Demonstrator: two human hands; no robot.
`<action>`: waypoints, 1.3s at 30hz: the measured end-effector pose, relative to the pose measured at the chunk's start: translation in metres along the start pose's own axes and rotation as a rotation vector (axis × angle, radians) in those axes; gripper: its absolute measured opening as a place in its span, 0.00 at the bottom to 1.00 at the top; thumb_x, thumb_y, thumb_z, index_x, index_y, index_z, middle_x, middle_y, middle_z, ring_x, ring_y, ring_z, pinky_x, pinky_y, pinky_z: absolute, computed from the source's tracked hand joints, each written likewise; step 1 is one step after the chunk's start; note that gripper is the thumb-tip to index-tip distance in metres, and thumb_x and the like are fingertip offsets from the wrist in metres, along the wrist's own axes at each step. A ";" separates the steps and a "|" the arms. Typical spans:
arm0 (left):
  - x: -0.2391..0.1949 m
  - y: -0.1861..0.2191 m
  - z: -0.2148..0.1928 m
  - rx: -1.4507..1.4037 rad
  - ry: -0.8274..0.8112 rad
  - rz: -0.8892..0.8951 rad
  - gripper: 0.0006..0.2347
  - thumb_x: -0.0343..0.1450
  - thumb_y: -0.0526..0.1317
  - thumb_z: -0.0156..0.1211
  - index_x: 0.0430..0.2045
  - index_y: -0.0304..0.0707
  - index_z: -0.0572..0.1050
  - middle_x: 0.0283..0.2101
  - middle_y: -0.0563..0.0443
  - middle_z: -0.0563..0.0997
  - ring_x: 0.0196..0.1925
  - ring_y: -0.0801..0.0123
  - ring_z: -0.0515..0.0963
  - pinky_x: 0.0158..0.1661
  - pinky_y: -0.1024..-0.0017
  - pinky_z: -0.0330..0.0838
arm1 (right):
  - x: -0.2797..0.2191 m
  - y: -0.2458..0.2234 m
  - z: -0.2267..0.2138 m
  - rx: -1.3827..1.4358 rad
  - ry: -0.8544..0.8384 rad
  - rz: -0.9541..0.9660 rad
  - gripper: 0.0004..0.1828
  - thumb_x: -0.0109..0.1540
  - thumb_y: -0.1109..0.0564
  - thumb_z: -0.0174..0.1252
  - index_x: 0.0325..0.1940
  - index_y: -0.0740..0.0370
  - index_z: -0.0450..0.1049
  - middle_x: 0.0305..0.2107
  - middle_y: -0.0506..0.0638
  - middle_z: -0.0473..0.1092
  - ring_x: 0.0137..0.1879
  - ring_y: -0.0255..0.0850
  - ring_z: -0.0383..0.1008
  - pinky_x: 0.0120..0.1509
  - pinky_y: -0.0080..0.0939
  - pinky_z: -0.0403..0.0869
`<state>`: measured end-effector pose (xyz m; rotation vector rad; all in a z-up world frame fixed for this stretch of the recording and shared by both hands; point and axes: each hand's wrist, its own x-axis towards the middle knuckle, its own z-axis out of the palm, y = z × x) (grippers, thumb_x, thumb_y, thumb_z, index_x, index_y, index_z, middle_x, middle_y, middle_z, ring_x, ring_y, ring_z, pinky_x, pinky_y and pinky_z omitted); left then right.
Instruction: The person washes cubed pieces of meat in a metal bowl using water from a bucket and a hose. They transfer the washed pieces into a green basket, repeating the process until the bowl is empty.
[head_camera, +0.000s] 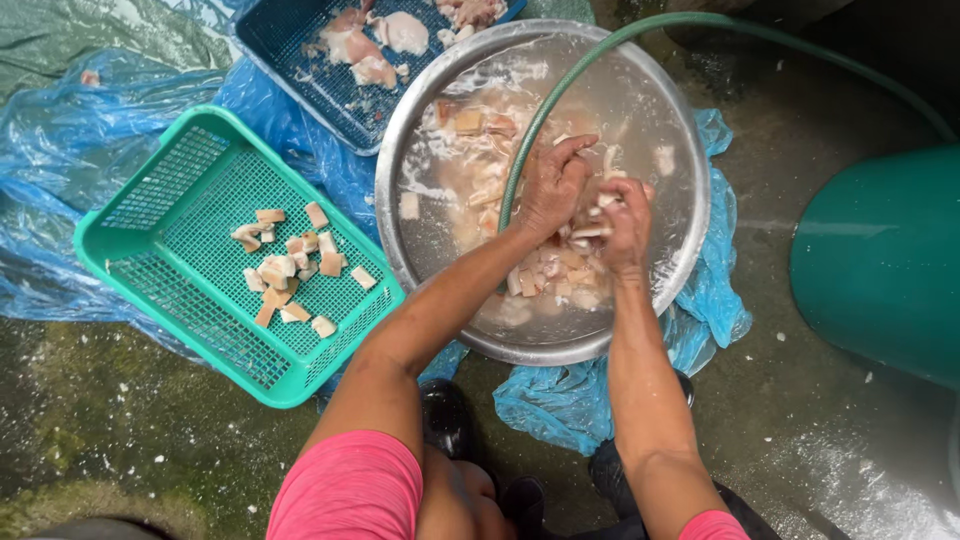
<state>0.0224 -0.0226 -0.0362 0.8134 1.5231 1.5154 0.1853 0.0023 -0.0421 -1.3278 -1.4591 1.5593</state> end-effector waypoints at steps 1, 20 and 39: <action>-0.002 0.003 -0.008 0.122 -0.026 -0.042 0.16 0.73 0.35 0.47 0.54 0.37 0.77 0.29 0.43 0.79 0.31 0.65 0.78 0.39 0.66 0.74 | 0.003 0.008 -0.012 -0.132 0.020 -0.171 0.14 0.64 0.59 0.40 0.44 0.61 0.72 0.47 0.59 0.67 0.53 0.52 0.66 0.59 0.53 0.68; 0.006 0.011 -0.022 0.514 -0.254 0.178 0.29 0.80 0.60 0.35 0.59 0.33 0.70 0.53 0.32 0.75 0.52 0.47 0.79 0.58 0.51 0.71 | -0.030 -0.023 0.029 -1.030 0.006 -0.797 0.29 0.61 0.43 0.63 0.61 0.59 0.70 0.53 0.68 0.68 0.59 0.61 0.70 0.61 0.59 0.73; -0.002 0.023 -0.014 1.111 -0.409 0.264 0.52 0.60 0.72 0.61 0.73 0.42 0.44 0.69 0.27 0.59 0.75 0.36 0.53 0.71 0.39 0.39 | 0.136 0.068 -0.017 0.134 -0.072 0.103 0.20 0.67 0.47 0.49 0.58 0.56 0.73 0.55 0.48 0.68 0.64 0.42 0.66 0.66 0.44 0.70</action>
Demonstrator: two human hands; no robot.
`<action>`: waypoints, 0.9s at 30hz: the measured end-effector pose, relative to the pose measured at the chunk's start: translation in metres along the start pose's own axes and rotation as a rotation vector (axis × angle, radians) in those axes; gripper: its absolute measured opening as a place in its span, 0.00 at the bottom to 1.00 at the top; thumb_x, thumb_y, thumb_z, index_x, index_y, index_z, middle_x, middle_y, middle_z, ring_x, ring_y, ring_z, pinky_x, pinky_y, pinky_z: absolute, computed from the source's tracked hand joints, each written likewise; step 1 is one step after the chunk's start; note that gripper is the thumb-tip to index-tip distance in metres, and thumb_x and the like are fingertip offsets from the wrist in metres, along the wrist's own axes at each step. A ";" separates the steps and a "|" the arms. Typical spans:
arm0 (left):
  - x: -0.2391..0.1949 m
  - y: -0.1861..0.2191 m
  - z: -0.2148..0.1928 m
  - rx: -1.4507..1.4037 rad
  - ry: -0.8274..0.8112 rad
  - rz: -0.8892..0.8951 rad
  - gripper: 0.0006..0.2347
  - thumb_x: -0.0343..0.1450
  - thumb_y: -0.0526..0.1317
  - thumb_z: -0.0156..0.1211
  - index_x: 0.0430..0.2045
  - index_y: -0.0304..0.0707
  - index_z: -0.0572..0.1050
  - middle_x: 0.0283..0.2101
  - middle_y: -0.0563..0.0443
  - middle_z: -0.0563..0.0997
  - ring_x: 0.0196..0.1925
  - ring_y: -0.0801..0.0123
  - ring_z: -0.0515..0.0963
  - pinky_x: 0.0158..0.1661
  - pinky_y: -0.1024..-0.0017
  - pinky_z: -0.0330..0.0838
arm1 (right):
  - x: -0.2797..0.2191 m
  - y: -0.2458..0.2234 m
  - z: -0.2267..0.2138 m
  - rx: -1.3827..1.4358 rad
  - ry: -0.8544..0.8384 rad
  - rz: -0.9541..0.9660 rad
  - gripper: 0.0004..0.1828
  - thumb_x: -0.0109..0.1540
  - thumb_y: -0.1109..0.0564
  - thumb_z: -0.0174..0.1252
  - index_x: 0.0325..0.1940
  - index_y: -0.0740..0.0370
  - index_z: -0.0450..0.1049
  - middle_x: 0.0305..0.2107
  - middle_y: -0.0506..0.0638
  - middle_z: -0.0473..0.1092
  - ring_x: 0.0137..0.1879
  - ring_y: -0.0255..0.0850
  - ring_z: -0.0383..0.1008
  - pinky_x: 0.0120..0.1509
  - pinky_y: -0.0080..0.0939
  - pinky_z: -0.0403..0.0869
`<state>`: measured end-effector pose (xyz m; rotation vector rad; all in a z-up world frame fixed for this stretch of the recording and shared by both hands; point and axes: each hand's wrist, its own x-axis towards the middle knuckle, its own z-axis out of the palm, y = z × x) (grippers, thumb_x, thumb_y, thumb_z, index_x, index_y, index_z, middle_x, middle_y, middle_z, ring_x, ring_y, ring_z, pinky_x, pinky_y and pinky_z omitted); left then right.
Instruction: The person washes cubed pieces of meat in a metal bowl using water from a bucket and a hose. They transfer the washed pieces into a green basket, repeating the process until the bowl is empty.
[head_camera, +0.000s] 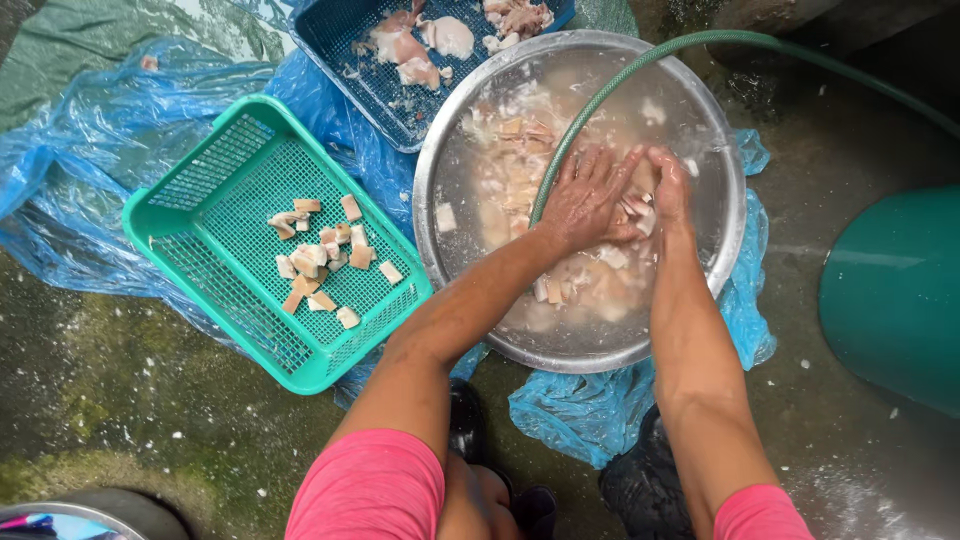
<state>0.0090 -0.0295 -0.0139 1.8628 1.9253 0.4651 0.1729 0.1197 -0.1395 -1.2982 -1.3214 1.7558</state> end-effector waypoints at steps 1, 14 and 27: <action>0.001 0.000 0.005 -0.058 0.023 -0.027 0.50 0.63 0.71 0.58 0.73 0.41 0.45 0.69 0.27 0.60 0.74 0.39 0.55 0.72 0.40 0.39 | -0.009 -0.007 0.006 -0.012 0.050 0.022 0.19 0.66 0.48 0.49 0.57 0.57 0.74 0.54 0.48 0.69 0.62 0.42 0.67 0.65 0.43 0.70; 0.013 0.038 0.062 -0.663 0.599 -0.114 0.18 0.82 0.47 0.39 0.54 0.37 0.76 0.54 0.46 0.79 0.59 0.56 0.74 0.64 0.63 0.66 | -0.127 -0.051 0.078 0.419 0.428 -0.312 0.16 0.63 0.55 0.47 0.50 0.64 0.73 0.44 0.54 0.73 0.52 0.45 0.75 0.59 0.44 0.74; -0.112 -0.005 -0.101 -0.681 0.927 -0.082 0.11 0.73 0.41 0.56 0.46 0.40 0.79 0.50 0.42 0.77 0.57 0.54 0.75 0.62 0.58 0.66 | -0.176 -0.107 0.218 0.795 0.003 -0.352 0.18 0.64 0.53 0.45 0.51 0.65 0.72 0.45 0.57 0.73 0.54 0.50 0.76 0.63 0.53 0.76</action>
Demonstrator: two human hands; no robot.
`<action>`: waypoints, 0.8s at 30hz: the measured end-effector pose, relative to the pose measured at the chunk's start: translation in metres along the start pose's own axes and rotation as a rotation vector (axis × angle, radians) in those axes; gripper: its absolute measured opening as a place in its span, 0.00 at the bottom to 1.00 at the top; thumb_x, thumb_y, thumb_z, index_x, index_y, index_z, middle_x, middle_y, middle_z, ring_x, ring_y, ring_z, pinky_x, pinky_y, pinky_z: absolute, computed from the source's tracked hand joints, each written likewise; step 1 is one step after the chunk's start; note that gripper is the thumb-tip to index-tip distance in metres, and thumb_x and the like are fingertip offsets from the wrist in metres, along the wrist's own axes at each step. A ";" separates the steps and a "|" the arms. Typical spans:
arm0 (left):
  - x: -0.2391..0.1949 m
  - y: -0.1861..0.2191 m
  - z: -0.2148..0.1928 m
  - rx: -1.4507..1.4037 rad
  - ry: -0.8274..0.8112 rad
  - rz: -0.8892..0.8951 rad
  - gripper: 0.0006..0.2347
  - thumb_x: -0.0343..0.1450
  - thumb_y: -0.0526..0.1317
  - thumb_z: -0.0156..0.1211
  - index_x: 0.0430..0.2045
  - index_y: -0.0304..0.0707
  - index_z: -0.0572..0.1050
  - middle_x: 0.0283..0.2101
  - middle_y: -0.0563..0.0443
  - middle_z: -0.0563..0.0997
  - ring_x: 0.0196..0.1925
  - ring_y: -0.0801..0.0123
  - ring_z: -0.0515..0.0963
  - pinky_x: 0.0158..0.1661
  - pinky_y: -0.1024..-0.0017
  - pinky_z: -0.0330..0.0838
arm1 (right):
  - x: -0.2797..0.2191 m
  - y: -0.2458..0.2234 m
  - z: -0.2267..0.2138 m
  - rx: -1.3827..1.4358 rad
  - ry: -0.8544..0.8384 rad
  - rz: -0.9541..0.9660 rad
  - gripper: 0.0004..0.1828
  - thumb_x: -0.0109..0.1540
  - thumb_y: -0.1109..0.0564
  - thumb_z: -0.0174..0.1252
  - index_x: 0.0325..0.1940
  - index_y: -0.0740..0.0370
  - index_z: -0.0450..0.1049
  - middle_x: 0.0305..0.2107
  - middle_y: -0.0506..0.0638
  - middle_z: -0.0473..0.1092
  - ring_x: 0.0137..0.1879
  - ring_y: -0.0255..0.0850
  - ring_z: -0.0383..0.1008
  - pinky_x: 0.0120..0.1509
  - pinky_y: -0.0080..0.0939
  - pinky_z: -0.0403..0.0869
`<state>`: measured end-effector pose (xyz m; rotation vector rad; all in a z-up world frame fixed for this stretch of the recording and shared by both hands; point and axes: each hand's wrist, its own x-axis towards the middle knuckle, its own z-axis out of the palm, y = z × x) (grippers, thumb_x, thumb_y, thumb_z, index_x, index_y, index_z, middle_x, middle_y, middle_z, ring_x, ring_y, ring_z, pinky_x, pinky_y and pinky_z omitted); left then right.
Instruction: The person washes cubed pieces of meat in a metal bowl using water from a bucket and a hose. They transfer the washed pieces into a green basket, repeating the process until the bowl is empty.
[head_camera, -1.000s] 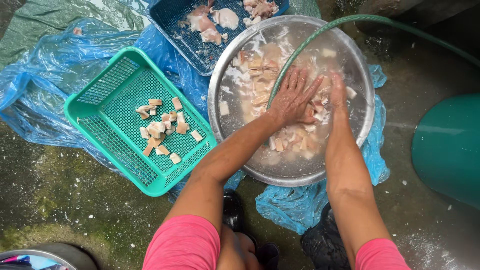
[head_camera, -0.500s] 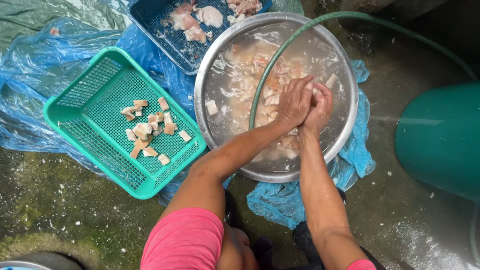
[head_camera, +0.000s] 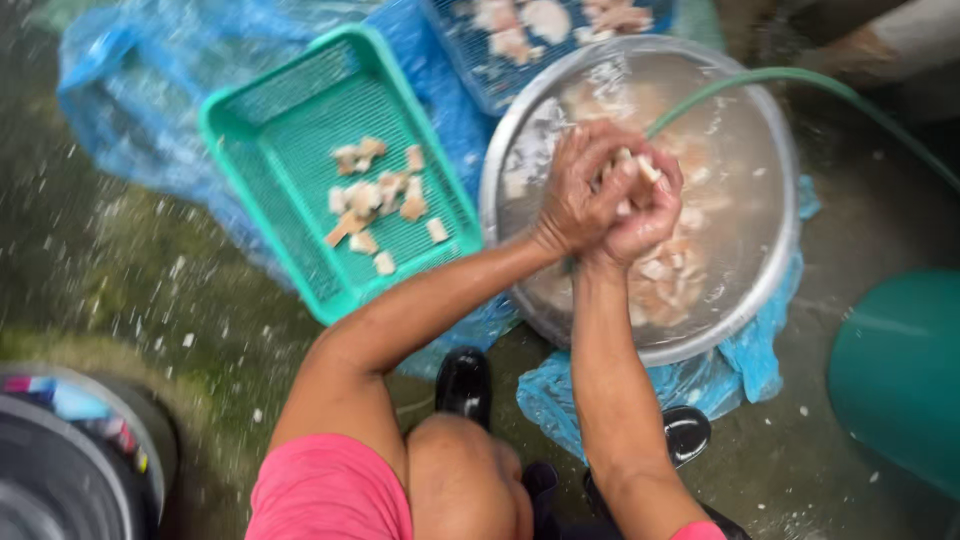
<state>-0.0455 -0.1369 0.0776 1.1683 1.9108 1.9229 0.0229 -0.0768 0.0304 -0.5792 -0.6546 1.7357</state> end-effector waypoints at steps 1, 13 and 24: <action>0.002 -0.004 -0.021 0.031 0.039 -0.002 0.11 0.72 0.42 0.56 0.45 0.41 0.79 0.50 0.42 0.77 0.56 0.54 0.75 0.61 0.59 0.66 | -0.011 0.016 0.012 0.025 -0.030 0.071 0.17 0.64 0.53 0.44 0.50 0.65 0.72 0.45 0.58 0.73 0.54 0.51 0.76 0.63 0.54 0.77; -0.047 -0.114 -0.214 0.390 0.529 -0.308 0.08 0.74 0.38 0.58 0.41 0.37 0.81 0.50 0.43 0.81 0.58 0.55 0.78 0.58 0.60 0.71 | -0.085 0.189 0.098 -0.406 -0.601 0.417 0.21 0.64 0.60 0.41 0.45 0.73 0.79 0.56 0.61 0.74 0.53 0.38 0.73 0.57 0.35 0.70; -0.025 -0.049 -0.103 0.339 -0.154 -0.016 0.19 0.70 0.36 0.60 0.58 0.40 0.72 0.57 0.41 0.75 0.62 0.50 0.74 0.65 0.58 0.67 | -0.007 0.041 -0.010 -0.750 -0.426 -0.054 0.20 0.64 0.67 0.53 0.61 0.71 0.72 0.59 0.59 0.72 0.67 0.45 0.72 0.76 0.45 0.68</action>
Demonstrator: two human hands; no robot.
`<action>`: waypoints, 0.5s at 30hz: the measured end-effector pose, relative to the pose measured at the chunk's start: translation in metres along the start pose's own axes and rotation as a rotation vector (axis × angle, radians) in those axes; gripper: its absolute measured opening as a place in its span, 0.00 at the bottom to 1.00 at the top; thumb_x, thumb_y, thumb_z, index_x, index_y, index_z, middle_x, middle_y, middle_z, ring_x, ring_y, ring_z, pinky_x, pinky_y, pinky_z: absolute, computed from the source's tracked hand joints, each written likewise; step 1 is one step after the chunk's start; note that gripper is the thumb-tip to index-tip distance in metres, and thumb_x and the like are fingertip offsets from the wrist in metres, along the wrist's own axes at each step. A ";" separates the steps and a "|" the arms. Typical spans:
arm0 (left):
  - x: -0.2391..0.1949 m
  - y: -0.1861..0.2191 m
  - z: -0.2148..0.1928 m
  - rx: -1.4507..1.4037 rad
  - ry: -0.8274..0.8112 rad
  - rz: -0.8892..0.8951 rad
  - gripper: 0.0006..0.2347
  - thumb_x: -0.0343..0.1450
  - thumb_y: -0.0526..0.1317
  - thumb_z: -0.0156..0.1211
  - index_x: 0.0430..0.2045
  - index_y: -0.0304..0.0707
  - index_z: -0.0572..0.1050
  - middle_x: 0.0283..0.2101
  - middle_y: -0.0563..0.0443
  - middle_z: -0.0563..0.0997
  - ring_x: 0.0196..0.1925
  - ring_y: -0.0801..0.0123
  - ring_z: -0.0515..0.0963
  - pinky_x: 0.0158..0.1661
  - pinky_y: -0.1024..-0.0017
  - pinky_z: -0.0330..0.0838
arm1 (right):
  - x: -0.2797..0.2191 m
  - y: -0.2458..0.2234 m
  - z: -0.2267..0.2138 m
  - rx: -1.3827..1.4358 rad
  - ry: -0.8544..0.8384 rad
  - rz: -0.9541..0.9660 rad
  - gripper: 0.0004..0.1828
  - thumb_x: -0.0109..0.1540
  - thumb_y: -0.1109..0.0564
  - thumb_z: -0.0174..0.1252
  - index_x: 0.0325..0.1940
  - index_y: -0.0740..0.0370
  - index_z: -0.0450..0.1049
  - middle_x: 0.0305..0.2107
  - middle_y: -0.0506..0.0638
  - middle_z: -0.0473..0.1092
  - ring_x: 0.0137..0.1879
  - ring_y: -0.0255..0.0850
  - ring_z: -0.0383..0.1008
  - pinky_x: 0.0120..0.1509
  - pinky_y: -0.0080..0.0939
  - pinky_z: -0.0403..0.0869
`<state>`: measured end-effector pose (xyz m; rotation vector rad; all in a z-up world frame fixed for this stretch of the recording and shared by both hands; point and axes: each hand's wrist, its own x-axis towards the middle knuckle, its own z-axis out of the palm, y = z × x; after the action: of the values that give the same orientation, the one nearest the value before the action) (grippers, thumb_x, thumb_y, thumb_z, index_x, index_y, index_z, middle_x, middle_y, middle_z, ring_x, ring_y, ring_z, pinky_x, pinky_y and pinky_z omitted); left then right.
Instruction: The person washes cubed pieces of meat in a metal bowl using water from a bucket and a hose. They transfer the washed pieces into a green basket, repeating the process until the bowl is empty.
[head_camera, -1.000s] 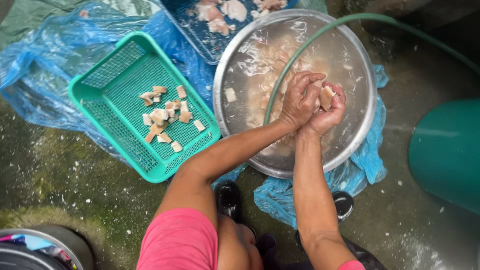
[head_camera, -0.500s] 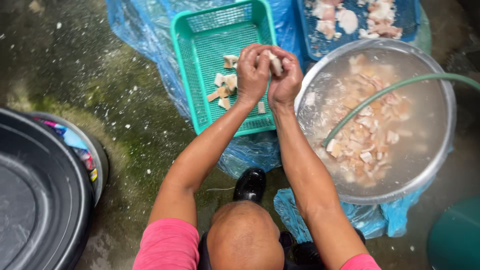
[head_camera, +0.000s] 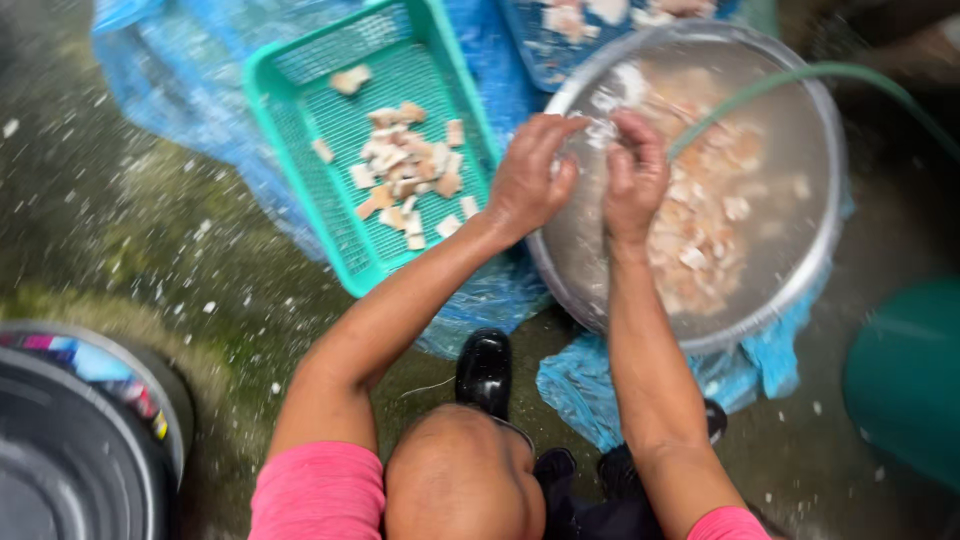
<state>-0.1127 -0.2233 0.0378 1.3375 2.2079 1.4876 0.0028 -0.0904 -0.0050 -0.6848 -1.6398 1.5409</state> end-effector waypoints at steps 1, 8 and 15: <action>0.006 0.010 0.017 -0.042 -0.204 0.055 0.23 0.69 0.37 0.60 0.62 0.40 0.69 0.60 0.39 0.74 0.65 0.48 0.72 0.66 0.56 0.66 | -0.003 -0.007 -0.035 -0.085 0.075 0.003 0.25 0.64 0.66 0.55 0.67 0.71 0.69 0.61 0.60 0.70 0.69 0.48 0.71 0.78 0.47 0.68; 0.036 0.073 0.129 0.729 -1.156 0.503 0.55 0.58 0.66 0.69 0.73 0.40 0.42 0.76 0.29 0.43 0.77 0.34 0.40 0.69 0.38 0.35 | -0.041 -0.037 -0.136 -1.054 0.065 0.493 0.58 0.52 0.45 0.74 0.78 0.60 0.49 0.69 0.78 0.44 0.74 0.71 0.42 0.72 0.63 0.53; 0.044 0.064 0.167 0.880 -1.160 0.503 0.61 0.52 0.74 0.67 0.74 0.40 0.41 0.76 0.28 0.44 0.77 0.34 0.39 0.70 0.42 0.33 | -0.030 -0.006 -0.178 -1.056 -0.122 0.469 0.52 0.55 0.34 0.72 0.76 0.52 0.57 0.70 0.70 0.56 0.73 0.69 0.60 0.74 0.60 0.64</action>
<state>-0.0070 -0.0733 0.0221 2.2423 1.6739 -0.4382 0.1662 -0.0135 -0.0089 -1.6298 -2.4943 0.8861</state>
